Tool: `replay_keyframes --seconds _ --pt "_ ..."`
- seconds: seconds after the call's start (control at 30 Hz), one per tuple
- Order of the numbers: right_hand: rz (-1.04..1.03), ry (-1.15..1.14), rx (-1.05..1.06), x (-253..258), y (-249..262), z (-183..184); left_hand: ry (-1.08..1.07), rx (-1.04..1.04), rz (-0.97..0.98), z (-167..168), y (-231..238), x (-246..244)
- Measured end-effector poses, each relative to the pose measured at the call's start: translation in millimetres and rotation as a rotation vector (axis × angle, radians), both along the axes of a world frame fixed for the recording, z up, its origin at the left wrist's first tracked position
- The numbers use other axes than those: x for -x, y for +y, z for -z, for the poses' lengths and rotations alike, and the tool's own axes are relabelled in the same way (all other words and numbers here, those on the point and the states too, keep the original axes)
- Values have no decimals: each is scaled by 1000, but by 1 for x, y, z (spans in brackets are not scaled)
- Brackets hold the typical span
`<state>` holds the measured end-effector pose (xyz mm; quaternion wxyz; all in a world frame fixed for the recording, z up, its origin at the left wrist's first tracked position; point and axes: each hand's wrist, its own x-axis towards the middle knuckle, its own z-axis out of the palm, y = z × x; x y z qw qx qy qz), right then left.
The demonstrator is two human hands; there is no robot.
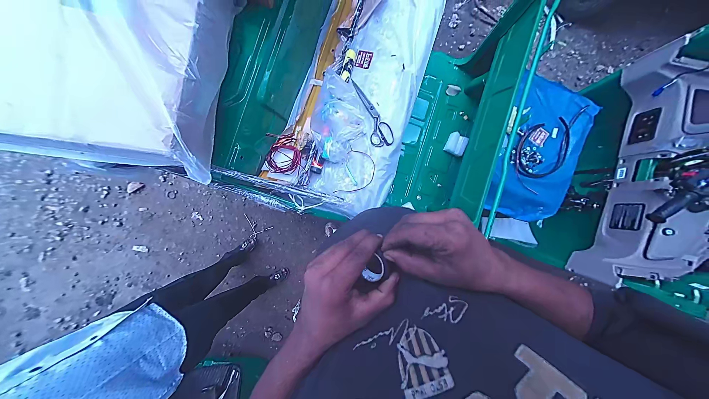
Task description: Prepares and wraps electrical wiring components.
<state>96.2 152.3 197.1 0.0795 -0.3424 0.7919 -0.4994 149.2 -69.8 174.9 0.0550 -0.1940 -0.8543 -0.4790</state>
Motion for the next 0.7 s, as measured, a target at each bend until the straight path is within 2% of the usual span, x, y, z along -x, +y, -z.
replay_keyframes --seconds 0.13,0.3,0.6,0.7 --pt "78 -13 0 -4 1 2 -13 -15 4 3 6 4" --pt "76 -177 48 -7 11 1 -44 -43 24 2 9 7" --pt "88 87 16 -18 4 5 -3 37 43 -2 2 3" --pt "103 113 -19 -24 -3 5 22 42 49 -3 -2 0"
